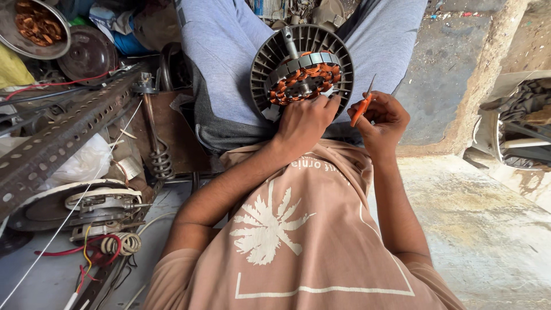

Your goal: The person is repairing a motor stator by hand. They use a screwdriver to adjust the copper windings and insert small white insulating pieces into the slots of the stator. The person repeatedly rotates the stator to access different sections while working.

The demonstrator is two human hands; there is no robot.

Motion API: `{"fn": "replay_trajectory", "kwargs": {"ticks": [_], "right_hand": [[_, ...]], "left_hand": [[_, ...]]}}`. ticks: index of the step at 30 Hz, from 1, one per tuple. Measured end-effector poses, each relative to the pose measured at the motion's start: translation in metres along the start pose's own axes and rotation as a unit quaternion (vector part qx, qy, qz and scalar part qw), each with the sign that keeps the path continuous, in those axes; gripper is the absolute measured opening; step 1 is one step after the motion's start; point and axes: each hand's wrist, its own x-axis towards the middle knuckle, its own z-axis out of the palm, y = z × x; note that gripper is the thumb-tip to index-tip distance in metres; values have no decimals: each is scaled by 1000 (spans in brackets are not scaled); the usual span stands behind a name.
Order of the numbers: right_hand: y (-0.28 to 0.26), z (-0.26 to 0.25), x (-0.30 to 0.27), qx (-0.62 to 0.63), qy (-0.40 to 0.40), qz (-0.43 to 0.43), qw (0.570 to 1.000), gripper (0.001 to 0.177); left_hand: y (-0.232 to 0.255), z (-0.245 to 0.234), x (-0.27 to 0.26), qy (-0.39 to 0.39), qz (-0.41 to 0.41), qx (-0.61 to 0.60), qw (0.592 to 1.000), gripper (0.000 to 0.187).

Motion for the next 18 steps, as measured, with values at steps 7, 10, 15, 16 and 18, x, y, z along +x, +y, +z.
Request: {"fn": "replay_trajectory", "kwargs": {"ticks": [7, 10, 15, 16, 18], "right_hand": [[10, -5, -4, 9, -7, -23, 1000, 32], [10, -6, -5, 16, -1, -26, 1000, 33], [-1, -10, -15, -17, -44, 9, 999, 32], [-5, -10, -18, -16, -76, 17, 997, 33], [-18, -10, -26, -12, -141, 31, 989, 35]], "left_hand": [[0, -6, -1, 28, -3, -74, 997, 6], [2, -14, 2, 44, -21, -112, 992, 10], [6, -39, -10, 126, -58, -216, 967, 11], [7, -41, -13, 140, -82, -290, 943, 13], [8, -45, -20, 167, -129, -430, 878, 16]]}}
